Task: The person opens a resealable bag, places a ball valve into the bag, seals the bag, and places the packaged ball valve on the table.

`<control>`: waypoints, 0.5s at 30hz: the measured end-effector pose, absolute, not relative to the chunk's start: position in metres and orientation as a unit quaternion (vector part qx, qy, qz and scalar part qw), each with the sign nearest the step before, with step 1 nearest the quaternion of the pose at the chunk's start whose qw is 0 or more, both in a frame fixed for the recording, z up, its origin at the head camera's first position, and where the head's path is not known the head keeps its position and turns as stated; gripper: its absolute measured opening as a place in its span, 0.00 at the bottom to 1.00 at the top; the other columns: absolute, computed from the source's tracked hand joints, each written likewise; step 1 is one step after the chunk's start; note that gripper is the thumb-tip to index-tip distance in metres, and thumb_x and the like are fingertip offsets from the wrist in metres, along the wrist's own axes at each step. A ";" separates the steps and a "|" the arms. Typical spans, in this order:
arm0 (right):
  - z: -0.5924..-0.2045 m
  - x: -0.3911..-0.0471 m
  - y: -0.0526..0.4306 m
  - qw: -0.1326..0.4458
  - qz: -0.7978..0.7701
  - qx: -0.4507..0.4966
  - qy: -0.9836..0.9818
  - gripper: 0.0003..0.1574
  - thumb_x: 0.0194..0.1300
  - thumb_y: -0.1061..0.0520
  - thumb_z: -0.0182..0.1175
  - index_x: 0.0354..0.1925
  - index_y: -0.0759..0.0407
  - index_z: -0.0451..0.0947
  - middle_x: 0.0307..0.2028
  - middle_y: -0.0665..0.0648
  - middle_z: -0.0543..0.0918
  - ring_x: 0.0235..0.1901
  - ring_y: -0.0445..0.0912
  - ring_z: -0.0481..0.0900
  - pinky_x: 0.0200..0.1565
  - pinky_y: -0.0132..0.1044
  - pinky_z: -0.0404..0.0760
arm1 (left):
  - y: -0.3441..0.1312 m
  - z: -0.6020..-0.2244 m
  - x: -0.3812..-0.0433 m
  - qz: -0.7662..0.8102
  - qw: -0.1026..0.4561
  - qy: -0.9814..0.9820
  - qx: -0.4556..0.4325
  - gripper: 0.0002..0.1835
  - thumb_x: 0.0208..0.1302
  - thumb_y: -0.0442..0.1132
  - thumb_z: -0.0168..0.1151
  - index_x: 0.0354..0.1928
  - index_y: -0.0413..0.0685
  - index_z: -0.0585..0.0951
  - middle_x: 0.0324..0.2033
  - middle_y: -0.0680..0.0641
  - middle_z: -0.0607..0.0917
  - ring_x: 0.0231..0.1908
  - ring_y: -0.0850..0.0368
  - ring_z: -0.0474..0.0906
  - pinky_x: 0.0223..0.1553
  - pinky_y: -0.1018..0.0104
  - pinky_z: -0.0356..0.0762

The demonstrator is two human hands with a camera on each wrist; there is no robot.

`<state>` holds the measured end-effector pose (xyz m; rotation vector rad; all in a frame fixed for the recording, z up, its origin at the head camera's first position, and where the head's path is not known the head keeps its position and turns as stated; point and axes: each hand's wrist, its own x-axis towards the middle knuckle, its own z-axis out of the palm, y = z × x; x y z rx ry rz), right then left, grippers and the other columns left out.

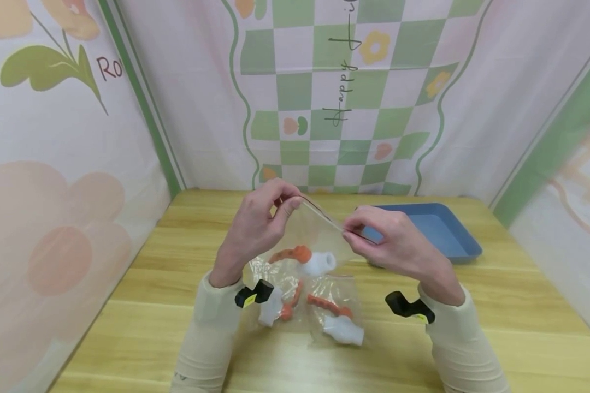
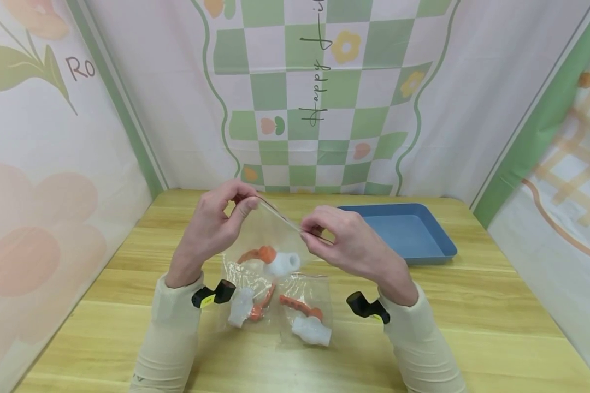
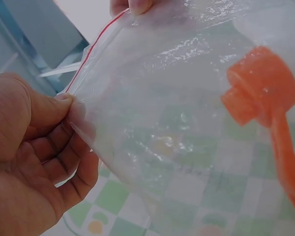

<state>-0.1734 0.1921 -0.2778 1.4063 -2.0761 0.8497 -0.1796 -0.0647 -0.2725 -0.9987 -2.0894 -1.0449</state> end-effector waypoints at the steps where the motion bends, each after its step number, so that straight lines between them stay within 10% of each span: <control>1: -0.278 -0.173 0.192 0.244 0.311 0.515 -0.760 0.12 0.56 0.70 0.64 0.36 0.55 0.80 0.31 0.45 0.80 0.32 0.33 0.76 0.36 0.24 0.76 | -0.065 -0.272 -0.180 -0.394 0.297 -0.785 -0.375 0.04 0.69 0.33 0.59 0.37 0.39 0.80 0.28 0.47 0.78 0.28 0.59 0.71 0.31 0.70 0.71; 15: -0.279 -0.172 0.195 0.242 0.300 0.511 -0.769 0.10 0.58 0.68 0.63 0.34 0.53 0.79 0.29 0.43 0.78 0.31 0.32 0.73 0.35 0.22 0.74 | -0.070 -0.271 -0.180 -0.400 0.312 -0.780 -0.366 0.04 0.68 0.33 0.60 0.37 0.38 0.80 0.26 0.47 0.77 0.28 0.59 0.71 0.25 0.68 0.69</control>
